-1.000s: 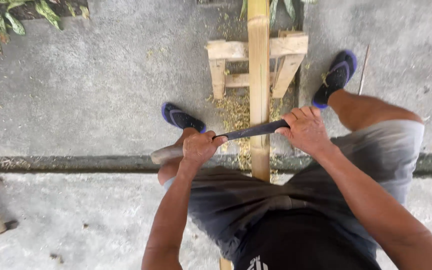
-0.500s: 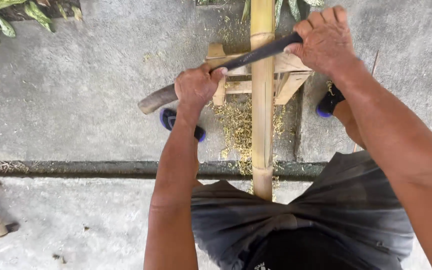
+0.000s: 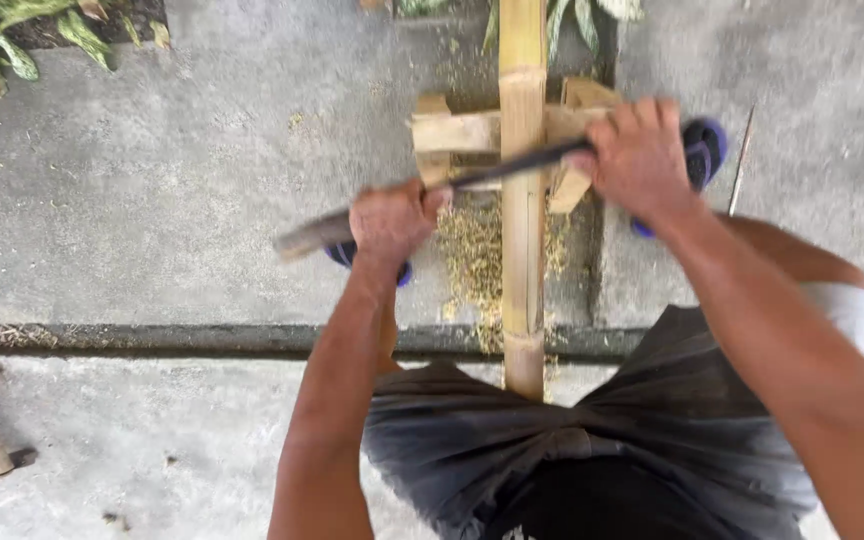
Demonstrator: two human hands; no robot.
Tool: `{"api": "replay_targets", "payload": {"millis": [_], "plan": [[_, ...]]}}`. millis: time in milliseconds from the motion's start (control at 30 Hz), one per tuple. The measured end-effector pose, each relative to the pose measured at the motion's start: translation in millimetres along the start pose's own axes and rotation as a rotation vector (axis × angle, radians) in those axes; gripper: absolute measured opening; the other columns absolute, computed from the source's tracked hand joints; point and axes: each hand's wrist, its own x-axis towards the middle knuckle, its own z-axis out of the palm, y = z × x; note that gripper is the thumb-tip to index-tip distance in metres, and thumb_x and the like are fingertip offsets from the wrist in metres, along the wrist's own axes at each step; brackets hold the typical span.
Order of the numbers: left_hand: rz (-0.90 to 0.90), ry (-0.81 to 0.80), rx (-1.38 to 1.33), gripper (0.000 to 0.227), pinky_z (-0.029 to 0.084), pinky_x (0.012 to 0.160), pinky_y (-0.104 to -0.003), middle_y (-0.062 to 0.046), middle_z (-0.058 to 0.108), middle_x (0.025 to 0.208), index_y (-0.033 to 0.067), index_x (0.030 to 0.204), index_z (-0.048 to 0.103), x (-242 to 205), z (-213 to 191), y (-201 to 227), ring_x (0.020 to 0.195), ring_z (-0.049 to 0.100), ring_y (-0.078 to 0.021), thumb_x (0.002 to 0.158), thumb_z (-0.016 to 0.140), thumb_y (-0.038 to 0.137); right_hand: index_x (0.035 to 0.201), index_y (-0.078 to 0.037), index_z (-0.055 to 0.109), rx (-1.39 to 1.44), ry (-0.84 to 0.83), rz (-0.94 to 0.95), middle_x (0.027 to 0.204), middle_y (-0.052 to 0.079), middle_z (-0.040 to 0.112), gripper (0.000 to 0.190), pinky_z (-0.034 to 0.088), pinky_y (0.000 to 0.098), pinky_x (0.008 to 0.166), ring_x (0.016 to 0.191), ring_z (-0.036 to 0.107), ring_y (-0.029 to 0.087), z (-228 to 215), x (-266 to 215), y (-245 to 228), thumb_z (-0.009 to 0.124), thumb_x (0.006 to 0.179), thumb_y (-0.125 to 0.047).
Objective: Shaving and smoothing the surface of a bamboo stalk using a machete.
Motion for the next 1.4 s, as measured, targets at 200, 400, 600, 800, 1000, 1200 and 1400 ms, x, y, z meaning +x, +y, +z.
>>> {"api": "replay_targets", "payload": {"millis": [200,400,600,800,1000,1200,1400], "plan": [[0.032,0.281,-0.010,0.056,0.052,0.073,-0.047,-0.006,0.069,0.060,0.0149,0.085,0.074,27,-19,1,0.057,0.067,-0.0241,0.096,0.052,0.065,0.120,-0.013,0.074,0.065,-0.040,0.041,0.100,0.009,0.061,0.057,0.033,0.0464,0.101,0.102,0.051,0.027,-1,26,15,0.055,0.103,-0.065],[0.065,0.232,0.004,0.058,0.053,0.072,-0.048,-0.010,0.070,0.065,0.0127,0.080,0.072,-27,6,5,0.065,0.070,-0.0297,0.095,0.056,0.066,0.112,-0.014,0.074,0.072,0.180,-0.041,0.105,0.004,0.061,0.053,0.032,0.0445,0.108,0.115,0.050,0.024,12,-43,-14,0.060,0.100,-0.064],[0.081,0.086,-0.056,0.057,0.050,0.061,-0.046,-0.008,0.065,0.055,0.0111,0.073,0.066,-86,25,14,0.046,0.064,-0.0255,0.099,0.056,0.061,0.111,-0.013,0.074,0.107,0.082,-0.021,0.100,0.007,0.060,0.052,0.035,0.0482,0.104,0.102,0.053,0.026,17,-101,-43,0.061,0.106,-0.063],[0.182,0.266,-0.078,0.054,0.048,0.054,-0.047,-0.009,0.060,0.052,0.0117,0.065,0.063,-150,63,15,0.048,0.060,-0.0317,0.095,0.063,0.057,0.106,-0.014,0.073,0.197,0.214,-0.015,0.097,0.007,0.059,0.048,0.036,0.0490,0.105,0.103,0.055,0.029,13,-167,-80,0.061,0.098,-0.061],[0.215,0.377,-0.086,0.057,0.048,0.051,-0.044,-0.007,0.058,0.053,0.0148,0.064,0.062,-114,71,1,0.047,0.058,-0.0284,0.098,0.057,0.061,0.111,-0.013,0.072,0.285,0.173,-0.059,0.094,0.007,0.061,0.051,0.036,0.0488,0.096,0.096,0.054,0.028,20,-129,-58,0.058,0.098,-0.060],[0.132,0.338,0.064,0.055,0.045,0.043,-0.038,0.008,0.043,0.051,0.0183,0.077,0.063,11,32,-23,0.038,0.042,-0.0117,0.111,0.039,0.054,0.116,-0.016,0.071,-0.052,0.277,-0.089,0.104,0.005,0.064,0.049,0.034,0.0467,0.112,0.115,0.056,0.025,6,-5,4,0.063,0.106,-0.064],[0.086,0.529,0.150,0.065,0.050,0.052,-0.043,0.006,0.049,0.043,0.0233,0.067,0.066,35,7,-17,0.042,0.050,-0.0118,0.095,0.042,0.077,0.115,-0.011,0.068,0.046,0.270,-0.095,0.114,0.004,0.063,0.049,0.037,0.0419,0.105,0.125,0.053,0.022,13,32,17,0.064,0.103,-0.059]]}}
